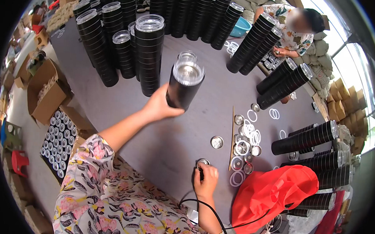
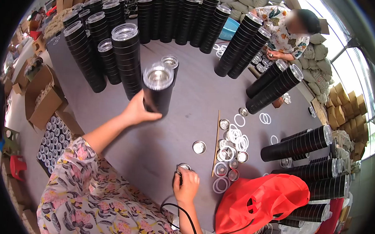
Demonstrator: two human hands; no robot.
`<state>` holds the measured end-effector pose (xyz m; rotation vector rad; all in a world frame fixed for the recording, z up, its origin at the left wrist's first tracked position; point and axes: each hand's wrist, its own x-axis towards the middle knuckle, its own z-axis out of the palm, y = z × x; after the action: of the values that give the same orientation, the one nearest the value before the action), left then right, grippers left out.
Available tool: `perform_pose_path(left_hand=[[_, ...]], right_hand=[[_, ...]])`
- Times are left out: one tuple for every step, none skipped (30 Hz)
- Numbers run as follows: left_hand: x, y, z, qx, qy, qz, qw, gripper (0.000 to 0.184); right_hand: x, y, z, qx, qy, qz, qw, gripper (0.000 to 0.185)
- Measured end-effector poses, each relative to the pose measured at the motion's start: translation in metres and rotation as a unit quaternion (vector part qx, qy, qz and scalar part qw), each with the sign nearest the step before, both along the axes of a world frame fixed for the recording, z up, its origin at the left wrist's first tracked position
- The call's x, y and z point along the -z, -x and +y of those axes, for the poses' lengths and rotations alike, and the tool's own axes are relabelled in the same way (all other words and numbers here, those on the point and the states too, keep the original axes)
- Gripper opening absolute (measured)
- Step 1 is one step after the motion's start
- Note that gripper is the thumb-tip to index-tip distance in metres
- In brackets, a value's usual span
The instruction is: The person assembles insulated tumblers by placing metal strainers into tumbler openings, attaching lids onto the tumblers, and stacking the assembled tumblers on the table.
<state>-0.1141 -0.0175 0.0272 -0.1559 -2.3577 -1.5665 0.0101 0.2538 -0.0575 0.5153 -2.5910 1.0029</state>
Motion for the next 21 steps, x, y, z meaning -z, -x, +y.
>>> perform_pose_path(left_hand=[[-0.009,0.009,-0.002,0.001,-0.008,-0.002,1.0,0.071],[-0.023,0.017,-0.003,-0.01,-0.004,-0.023,1.0,0.071],[-0.034,0.026,-0.003,-0.021,0.001,-0.042,0.999,0.072],[-0.036,0.04,-0.005,-0.004,-0.043,-0.01,0.999,0.071],[-0.04,0.053,-0.006,-0.036,-0.04,-0.009,0.999,0.069],[-0.049,0.063,-0.007,-0.043,-0.045,-0.012,0.998,0.069],[-0.058,0.072,-0.007,-0.049,-0.049,-0.015,0.997,0.07],[-0.063,0.082,-0.006,-0.049,-0.053,0.009,0.997,0.071],[-0.068,0.09,-0.007,-0.049,-0.058,0.032,0.997,0.072],[-0.068,0.1,-0.009,-0.068,-0.054,0.049,0.995,0.071],[-0.067,0.108,-0.01,-0.096,-0.036,0.046,0.994,0.07],[-0.065,0.115,-0.011,-0.125,-0.019,0.043,0.991,0.07],[-0.063,0.123,-0.013,-0.153,-0.001,0.041,0.987,0.069],[-0.055,0.132,-0.017,-0.156,0.006,0.036,0.987,0.069],[-0.045,0.137,-0.019,-0.154,0.006,0.029,0.988,0.07],[-0.04,0.141,-0.02,-0.152,0.007,0.024,0.988,0.07],[-0.035,0.145,-0.022,-0.15,0.007,0.018,0.988,0.071],[-0.034,0.145,-0.021,-0.15,0.0,0.026,0.988,0.07],[-0.034,0.146,-0.021,-0.15,0.001,0.034,0.988,0.07],[-0.033,0.146,-0.021,-0.15,0.001,0.04,0.988,0.07],[-0.033,0.146,-0.021,-0.151,0.001,0.047,0.987,0.069]], right_hand=[[0.0,0.0,0.0,-0.002,0.001,-0.001,1.0,0.027],[0.0,0.0,0.0,-0.003,0.003,-0.002,1.0,0.027],[0.0,0.0,0.0,-0.004,0.005,0.001,1.0,0.027],[-0.001,0.0,-0.001,-0.005,0.007,0.004,1.0,0.027],[-0.002,0.0,-0.001,-0.005,0.009,0.007,1.0,0.027],[-0.002,0.0,-0.001,-0.006,0.009,0.006,1.0,0.027],[-0.002,0.0,-0.001,-0.006,0.009,0.005,1.0,0.027],[-0.003,0.0,-0.001,-0.006,0.008,0.005,1.0,0.028],[-0.004,0.001,-0.001,-0.006,0.007,0.003,1.0,0.028],[-0.004,0.001,-0.001,-0.007,0.007,0.0,1.0,0.028],[-0.004,0.0,-0.001,-0.007,0.007,-0.003,1.0,0.028],[-0.004,0.0,-0.001,-0.007,0.007,-0.004,1.0,0.028],[-0.004,0.0,-0.001,-0.008,0.006,-0.006,1.0,0.028],[-0.004,0.0,0.0,-0.008,0.005,-0.008,1.0,0.028],[-0.004,-0.001,0.0,-0.008,0.006,-0.01,1.0,0.028],[-0.004,-0.001,0.0,-0.008,0.007,-0.011,1.0,0.027],[-0.004,0.0,0.0,-0.007,0.008,-0.012,1.0,0.027],[-0.005,0.001,0.0,-0.007,0.01,-0.011,1.0,0.027],[-0.004,0.001,0.0,-0.007,0.012,-0.012,1.0,0.027],[-0.004,-0.001,0.0,-0.007,0.013,-0.015,1.0,0.027],[-0.004,-0.001,0.0,-0.007,0.014,-0.016,1.0,0.027]])
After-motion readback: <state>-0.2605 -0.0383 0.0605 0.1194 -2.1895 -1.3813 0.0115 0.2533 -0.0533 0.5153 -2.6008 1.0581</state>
